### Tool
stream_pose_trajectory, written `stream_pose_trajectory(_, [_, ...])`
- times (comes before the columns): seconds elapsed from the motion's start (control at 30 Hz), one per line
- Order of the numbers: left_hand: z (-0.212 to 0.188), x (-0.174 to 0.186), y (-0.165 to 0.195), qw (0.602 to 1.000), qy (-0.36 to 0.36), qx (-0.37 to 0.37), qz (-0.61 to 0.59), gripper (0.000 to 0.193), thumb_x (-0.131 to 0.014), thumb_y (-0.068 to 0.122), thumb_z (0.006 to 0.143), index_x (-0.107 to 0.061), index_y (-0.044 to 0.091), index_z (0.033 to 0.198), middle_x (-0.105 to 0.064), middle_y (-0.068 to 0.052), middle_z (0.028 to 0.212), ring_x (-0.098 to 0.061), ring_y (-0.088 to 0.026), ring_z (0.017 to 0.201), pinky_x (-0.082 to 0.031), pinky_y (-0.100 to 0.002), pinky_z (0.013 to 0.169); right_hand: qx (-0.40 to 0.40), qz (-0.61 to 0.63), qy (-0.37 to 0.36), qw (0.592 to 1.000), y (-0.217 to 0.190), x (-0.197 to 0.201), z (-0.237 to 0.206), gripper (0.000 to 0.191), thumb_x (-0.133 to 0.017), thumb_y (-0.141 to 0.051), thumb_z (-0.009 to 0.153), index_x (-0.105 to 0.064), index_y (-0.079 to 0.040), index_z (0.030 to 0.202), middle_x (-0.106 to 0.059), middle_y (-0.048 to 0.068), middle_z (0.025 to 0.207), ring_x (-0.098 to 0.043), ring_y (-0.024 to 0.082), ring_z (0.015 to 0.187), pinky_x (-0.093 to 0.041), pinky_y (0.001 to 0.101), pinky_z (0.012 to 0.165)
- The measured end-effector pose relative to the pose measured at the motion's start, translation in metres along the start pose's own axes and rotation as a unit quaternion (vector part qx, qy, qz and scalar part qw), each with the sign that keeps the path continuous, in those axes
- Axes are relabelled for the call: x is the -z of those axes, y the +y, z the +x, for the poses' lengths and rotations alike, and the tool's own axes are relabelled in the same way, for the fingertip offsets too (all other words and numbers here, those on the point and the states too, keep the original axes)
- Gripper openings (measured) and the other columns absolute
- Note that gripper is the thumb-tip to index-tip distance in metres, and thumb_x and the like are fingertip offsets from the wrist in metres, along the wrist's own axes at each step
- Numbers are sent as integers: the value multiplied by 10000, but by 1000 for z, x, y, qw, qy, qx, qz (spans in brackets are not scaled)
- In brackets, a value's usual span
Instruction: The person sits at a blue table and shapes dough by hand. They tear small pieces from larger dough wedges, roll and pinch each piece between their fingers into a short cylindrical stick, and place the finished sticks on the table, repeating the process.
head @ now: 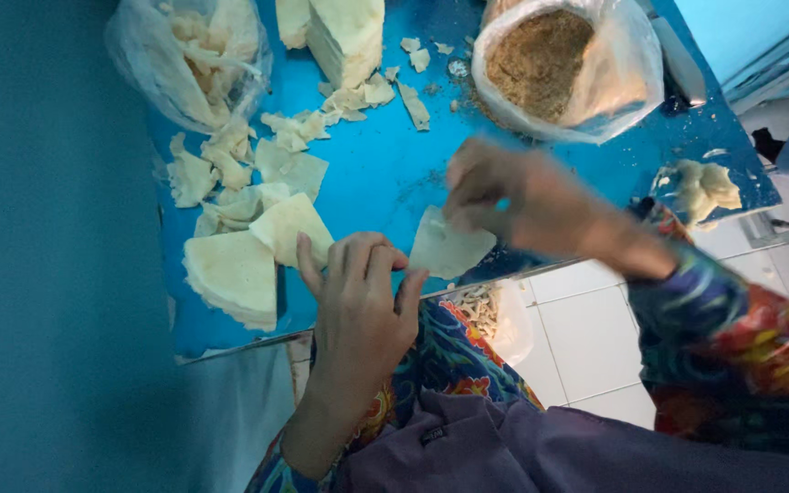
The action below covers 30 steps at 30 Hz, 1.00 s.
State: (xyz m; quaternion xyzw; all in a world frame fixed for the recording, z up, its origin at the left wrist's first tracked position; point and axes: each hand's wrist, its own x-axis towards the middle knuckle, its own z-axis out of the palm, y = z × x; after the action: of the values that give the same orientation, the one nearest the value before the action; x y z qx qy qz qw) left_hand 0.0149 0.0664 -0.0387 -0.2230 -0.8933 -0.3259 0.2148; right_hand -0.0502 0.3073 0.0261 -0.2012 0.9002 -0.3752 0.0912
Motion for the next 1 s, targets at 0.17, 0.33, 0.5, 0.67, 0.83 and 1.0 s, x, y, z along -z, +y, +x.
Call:
stream_pose_trajectory(0.17, [-2, -5, -2, 1000, 15, -4, 11, 184, -747, 252, 958, -628, 112, 944, -578, -58, 1068, -582, -278, 1125, -119, -769, 1177, 236, -130, 63, 961, -8, -46, -15, 303, -745, -73, 918, -555, -16, 1147, -719, 144, 1038, -746, 289, 946, -607, 385, 764])
stream_pose_trajectory(0.33, [-3, -8, 0, 999, 35, -5, 16, 165, -748, 238, 969, -633, 137, 907, -598, -14, 1015, -592, -255, 1096, -127, -747, 1183, 286, -293, 114, 905, -2, -47, -37, 525, -690, 46, 769, -560, -14, 1274, -723, 171, 1077, -733, 340, 1036, -612, 426, 860])
stream_pose_trajectory(0.5, [-3, -8, 8, 997, 52, -17, 58, 169, -739, 226, 1006, -625, 146, 910, -602, -1, 913, -593, -226, 964, -290, -616, 1081, 220, -273, 109, 930, -2, -43, -43, 555, -708, 26, 856, -518, -26, 1376, -730, 173, 1065, -728, 338, 985, -610, 409, 811])
stream_pose_trajectory(0.67, [-7, -6, 14, 998, 48, -16, 24, 125, -732, 201, 1006, -627, 133, 991, -635, 6, 904, -597, -212, 907, -351, -514, 985, 174, -268, 118, 940, -9, -37, -49, 647, -696, 75, 829, -510, -28, 1440, -738, 182, 1099, -733, 339, 993, -607, 404, 791])
stream_pose_trajectory(0.83, [-10, -9, 19, 999, 44, -1, -20, 180, -708, 140, 1006, -623, 81, 1153, -665, -26, 971, -614, -214, 941, -369, -492, 968, 209, -253, 117, 937, -24, -46, -36, 673, -727, 23, 771, -541, -59, 1413, -751, 141, 1079, -729, 326, 999, -590, 435, 855])
stream_pose_trajectory(1.0, [-14, -12, 21, 997, 61, -5, -55, 233, -685, 92, 999, -607, 63, 1216, -674, -67, 1054, -623, -243, 1036, -372, -502, 1003, 219, -224, 111, 943, -41, -45, -30, 627, -711, 25, 844, -533, -58, 1440, -756, 117, 1064, -726, 306, 1000, -595, 410, 845])
